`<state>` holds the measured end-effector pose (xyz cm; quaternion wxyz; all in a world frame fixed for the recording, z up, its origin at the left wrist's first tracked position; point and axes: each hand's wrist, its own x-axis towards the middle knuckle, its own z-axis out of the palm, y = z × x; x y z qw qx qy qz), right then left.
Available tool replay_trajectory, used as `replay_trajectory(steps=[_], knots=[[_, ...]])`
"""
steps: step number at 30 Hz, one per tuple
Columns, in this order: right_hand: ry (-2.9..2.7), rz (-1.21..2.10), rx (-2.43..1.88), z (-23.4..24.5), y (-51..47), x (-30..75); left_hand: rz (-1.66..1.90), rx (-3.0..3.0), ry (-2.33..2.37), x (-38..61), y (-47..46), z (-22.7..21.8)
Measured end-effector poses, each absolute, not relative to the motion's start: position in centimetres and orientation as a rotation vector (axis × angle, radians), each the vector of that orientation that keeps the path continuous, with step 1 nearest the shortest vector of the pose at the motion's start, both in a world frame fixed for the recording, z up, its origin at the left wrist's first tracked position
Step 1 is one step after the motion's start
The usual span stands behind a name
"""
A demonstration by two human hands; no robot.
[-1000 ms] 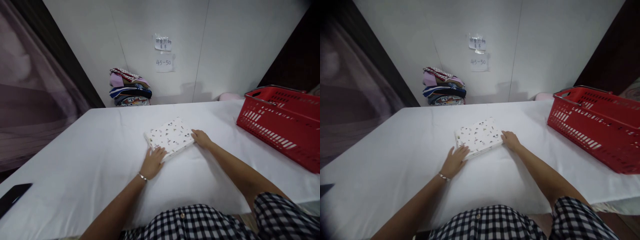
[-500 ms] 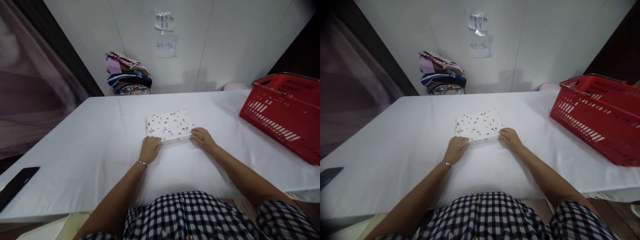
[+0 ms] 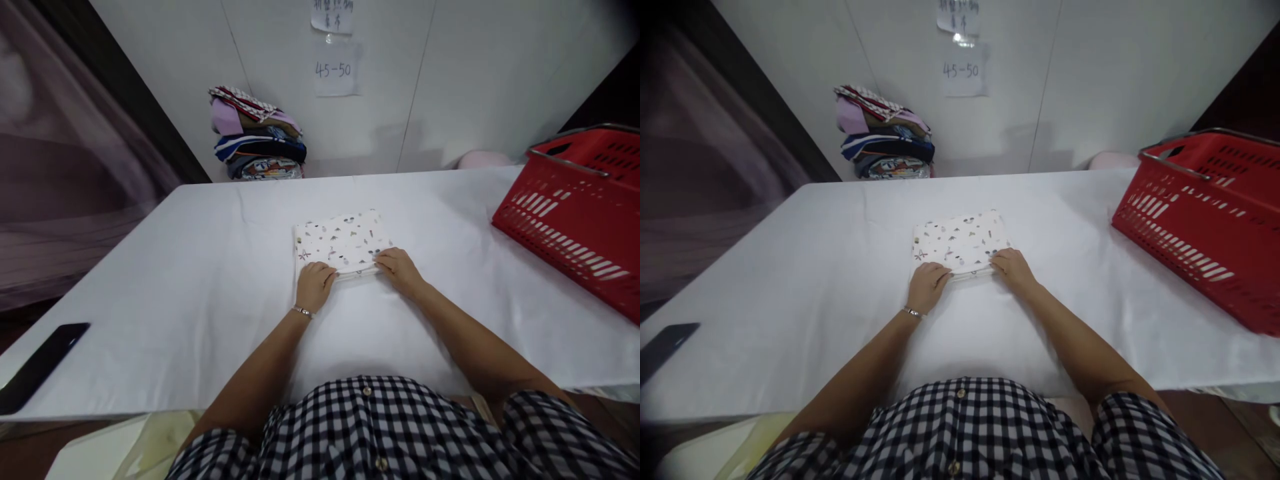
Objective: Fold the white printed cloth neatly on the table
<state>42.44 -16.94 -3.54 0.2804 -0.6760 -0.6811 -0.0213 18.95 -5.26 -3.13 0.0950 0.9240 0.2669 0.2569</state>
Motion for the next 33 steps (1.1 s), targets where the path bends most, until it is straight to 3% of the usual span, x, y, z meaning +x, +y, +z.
replay_trajectory(steps=[6,33], knots=[[-1.783,-0.172,-1.761,-4.20,-17.35,42.08,0.836,2.711,0.807,18.95,-5.60,-3.20],[-1.941,-0.029,-1.791,-4.25,-17.58,42.86,0.698,2.747,0.761,18.79,-5.43,-3.40]])
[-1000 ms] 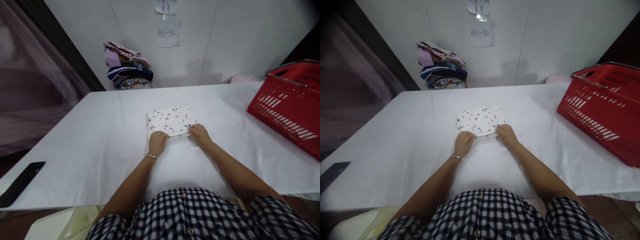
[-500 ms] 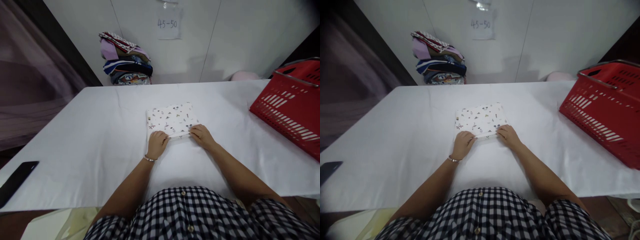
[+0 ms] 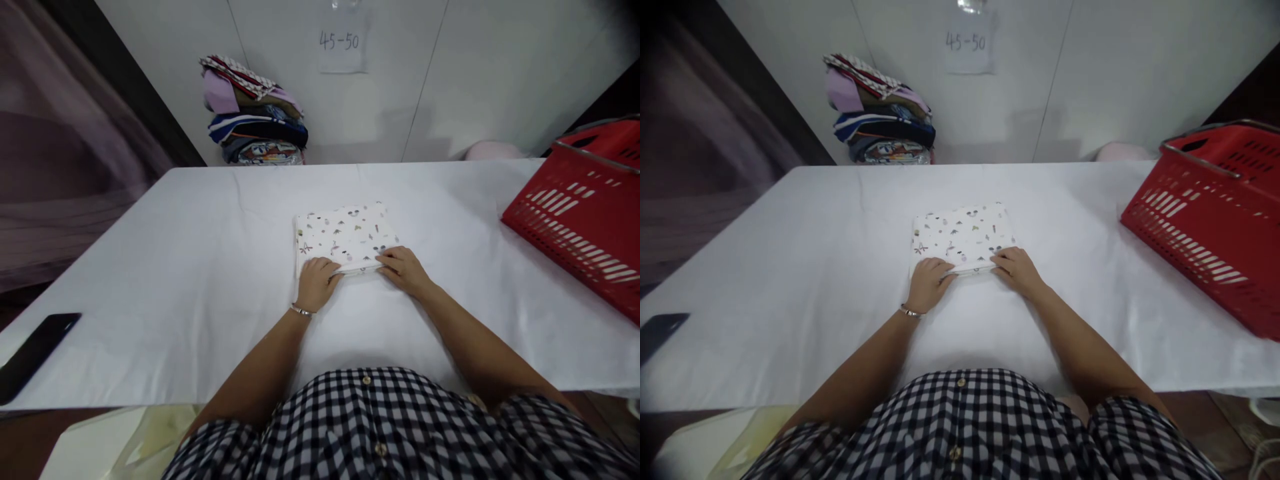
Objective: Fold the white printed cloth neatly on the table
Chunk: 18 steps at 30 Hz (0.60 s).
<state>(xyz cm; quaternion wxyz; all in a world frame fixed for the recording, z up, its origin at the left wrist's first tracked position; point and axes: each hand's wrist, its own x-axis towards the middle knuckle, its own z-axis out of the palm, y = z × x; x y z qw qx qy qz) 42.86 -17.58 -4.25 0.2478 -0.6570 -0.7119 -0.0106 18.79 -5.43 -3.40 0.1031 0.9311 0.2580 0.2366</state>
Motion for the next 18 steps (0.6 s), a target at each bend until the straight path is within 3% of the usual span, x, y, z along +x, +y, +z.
replay_trajectory(steps=[18], knots=[[-1.889,-0.116,-1.779,-4.66,-17.35,42.43,0.708,2.826,0.730,18.49,-5.78,-3.27]])
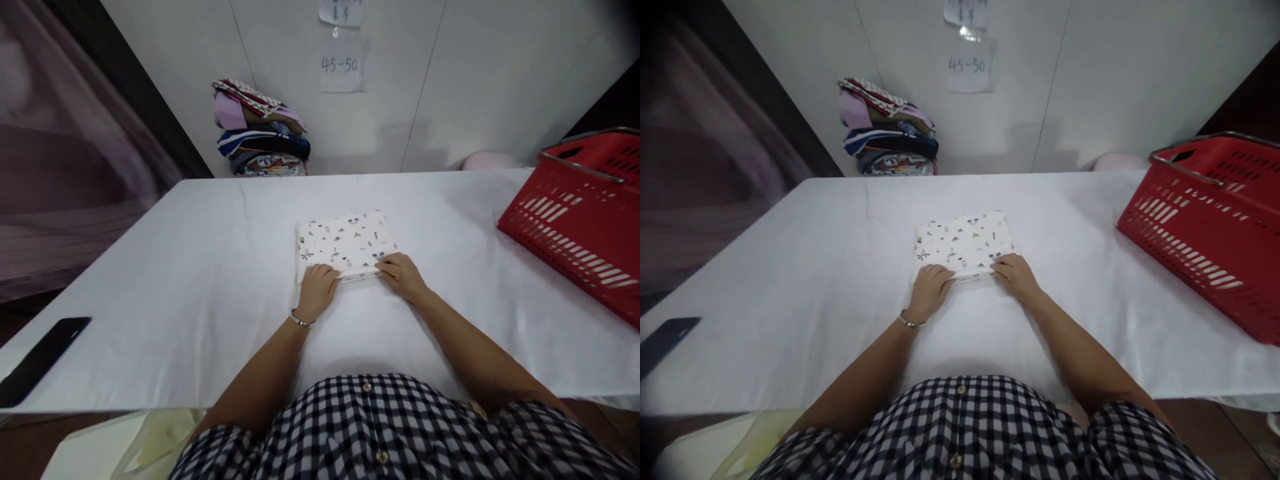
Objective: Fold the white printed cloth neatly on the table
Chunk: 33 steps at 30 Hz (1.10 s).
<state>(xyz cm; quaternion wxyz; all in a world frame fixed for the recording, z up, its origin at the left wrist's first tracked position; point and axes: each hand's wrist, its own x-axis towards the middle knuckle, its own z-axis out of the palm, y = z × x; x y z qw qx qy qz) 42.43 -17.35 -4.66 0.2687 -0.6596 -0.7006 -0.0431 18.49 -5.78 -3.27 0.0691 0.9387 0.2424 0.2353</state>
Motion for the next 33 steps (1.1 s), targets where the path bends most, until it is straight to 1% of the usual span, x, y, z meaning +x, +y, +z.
replay_trajectory(steps=[4,12,17,22,27,33], knots=[[-1.905,-0.148,-1.726,-4.6,-17.3,42.4,0.711,2.818,0.735,17.3,-5.6,-3.0],[-1.886,-0.168,-1.669,-4.8,-17.6,42.4,0.744,2.754,0.900,14.0,-5.2,-2.7],[-1.857,-0.167,-1.633,-5.1,-17.5,42.4,0.806,2.503,0.999,13.6,-5.2,-2.2],[-1.846,-0.159,-1.629,-5.5,-17.4,42.6,0.933,2.212,1.228,14.2,-4.1,-1.9],[-1.836,-0.150,-1.619,-5.5,-17.4,42.6,0.860,2.030,1.445,15.1,-2.6,-2.2],[-1.834,-0.122,-1.626,-5.3,-17.5,42.6,0.732,1.971,1.526,15.6,-2.3,-2.7]])
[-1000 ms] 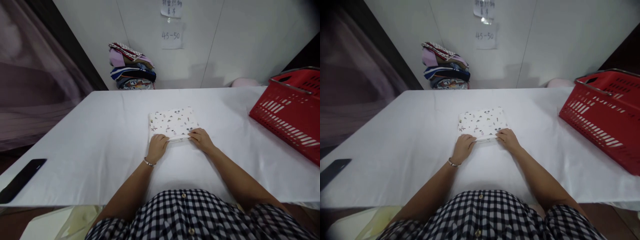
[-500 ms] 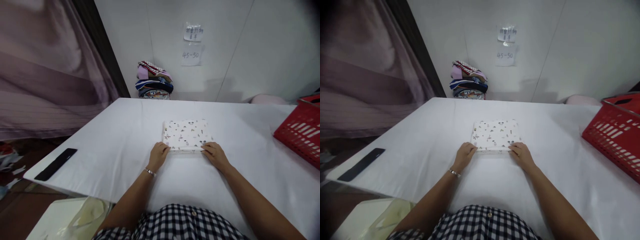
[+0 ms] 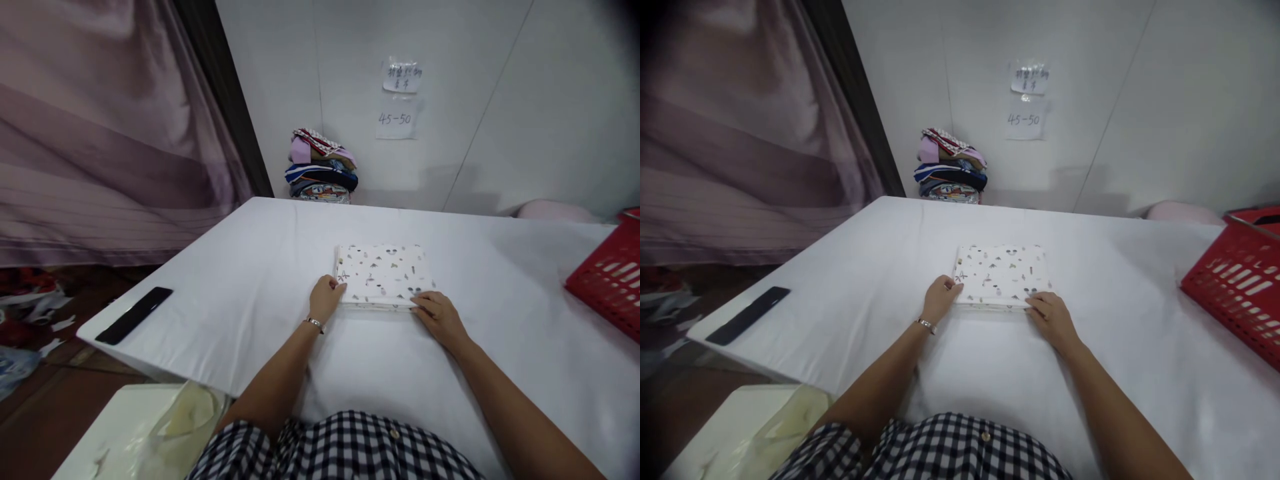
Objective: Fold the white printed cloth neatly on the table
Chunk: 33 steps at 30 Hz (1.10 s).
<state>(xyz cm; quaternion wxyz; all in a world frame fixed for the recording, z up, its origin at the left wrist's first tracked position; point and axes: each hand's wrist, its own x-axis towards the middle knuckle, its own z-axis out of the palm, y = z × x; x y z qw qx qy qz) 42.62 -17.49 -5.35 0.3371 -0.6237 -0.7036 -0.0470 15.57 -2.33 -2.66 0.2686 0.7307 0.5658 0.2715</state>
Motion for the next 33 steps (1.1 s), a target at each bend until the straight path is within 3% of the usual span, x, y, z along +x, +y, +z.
replay_trajectory(steps=[18,27,33], knots=[[-1.849,-0.095,-1.620,-5.5,-17.5,42.8,0.593,2.022,1.674,18.4,1.7,-1.8],[-1.846,-0.089,-1.611,-5.7,-17.5,43.0,0.745,2.118,1.620,17.8,0.9,-2.2],[-1.831,-0.086,-1.606,-5.6,-17.5,42.9,0.575,2.027,1.652,17.8,1.3,-2.1]])
